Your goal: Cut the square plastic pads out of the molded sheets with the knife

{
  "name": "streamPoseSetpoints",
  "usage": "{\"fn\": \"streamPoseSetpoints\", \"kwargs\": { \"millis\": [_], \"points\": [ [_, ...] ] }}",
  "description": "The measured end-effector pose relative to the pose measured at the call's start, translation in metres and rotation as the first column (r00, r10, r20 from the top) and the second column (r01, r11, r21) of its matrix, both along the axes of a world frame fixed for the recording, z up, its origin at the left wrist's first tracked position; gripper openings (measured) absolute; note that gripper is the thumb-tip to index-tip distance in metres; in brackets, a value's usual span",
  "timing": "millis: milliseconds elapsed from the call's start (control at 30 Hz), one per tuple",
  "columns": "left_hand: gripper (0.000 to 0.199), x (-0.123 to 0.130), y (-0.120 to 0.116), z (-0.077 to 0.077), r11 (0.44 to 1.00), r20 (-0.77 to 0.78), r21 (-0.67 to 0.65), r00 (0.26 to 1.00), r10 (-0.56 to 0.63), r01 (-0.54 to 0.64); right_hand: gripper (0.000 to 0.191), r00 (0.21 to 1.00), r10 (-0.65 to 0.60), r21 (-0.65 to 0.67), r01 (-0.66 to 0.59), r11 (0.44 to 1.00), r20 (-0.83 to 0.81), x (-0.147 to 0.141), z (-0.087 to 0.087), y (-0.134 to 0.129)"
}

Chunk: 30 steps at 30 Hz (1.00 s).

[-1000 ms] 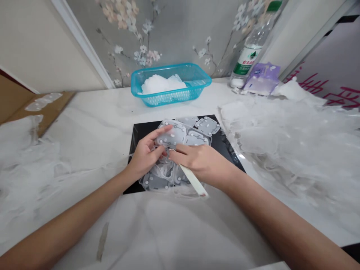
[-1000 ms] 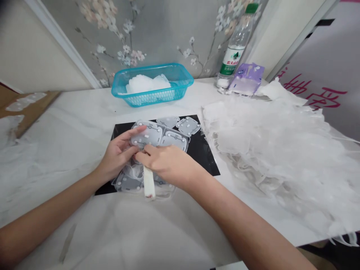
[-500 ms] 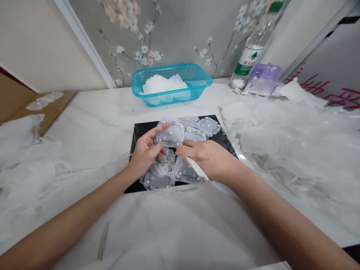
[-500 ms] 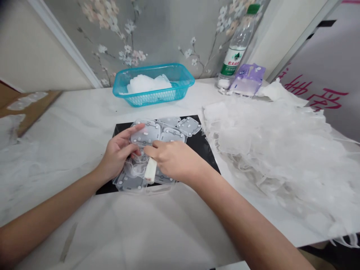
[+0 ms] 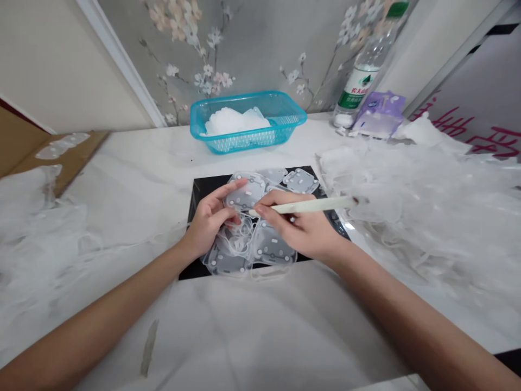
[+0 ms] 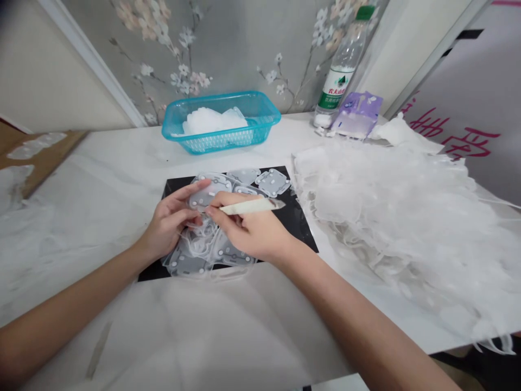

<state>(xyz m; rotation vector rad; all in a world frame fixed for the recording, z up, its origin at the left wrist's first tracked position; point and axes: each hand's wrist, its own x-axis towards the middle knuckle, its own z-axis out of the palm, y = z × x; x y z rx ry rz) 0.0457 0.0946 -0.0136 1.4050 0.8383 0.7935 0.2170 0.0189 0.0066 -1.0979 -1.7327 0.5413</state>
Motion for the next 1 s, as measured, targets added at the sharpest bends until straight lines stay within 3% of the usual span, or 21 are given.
{"fn": "streamPoseSetpoints", "kwargs": {
  "millis": [433,533,600,733,900,1000],
  "points": [
    [0.05,0.0,-0.002,0.0,0.996,-0.01,0.06,0.998,-0.059,0.06,0.018,0.993,0.056,0.024,-0.059,0.998,0.107,-0.002,-0.006,0.0],
    [0.05,-0.001,-0.002,-0.002,0.992,-0.037,0.103,0.997,-0.068,0.071,0.019,0.975,0.034,0.009,-0.037,0.999,0.221,-0.005,-0.007,-0.002],
    [0.049,0.0,-0.002,-0.002,0.989,-0.035,0.123,0.997,-0.073,0.076,0.022,0.921,-0.024,0.03,0.013,0.999,0.389,-0.008,-0.008,-0.005],
    [0.048,0.002,-0.004,-0.001,0.987,-0.014,0.147,0.998,-0.062,0.064,0.021,0.726,-0.179,0.233,0.027,0.972,0.664,-0.016,-0.012,-0.01],
    [0.048,0.004,-0.007,0.002,0.99,-0.042,0.133,0.998,-0.038,0.043,0.021,0.633,-0.301,0.404,-0.021,0.914,0.714,-0.023,-0.014,-0.013],
    [0.048,0.003,-0.007,0.001,0.99,-0.045,0.137,0.998,-0.039,0.045,0.024,0.602,-0.315,0.417,-0.034,0.908,0.734,-0.025,-0.015,-0.013]
  ]
}}
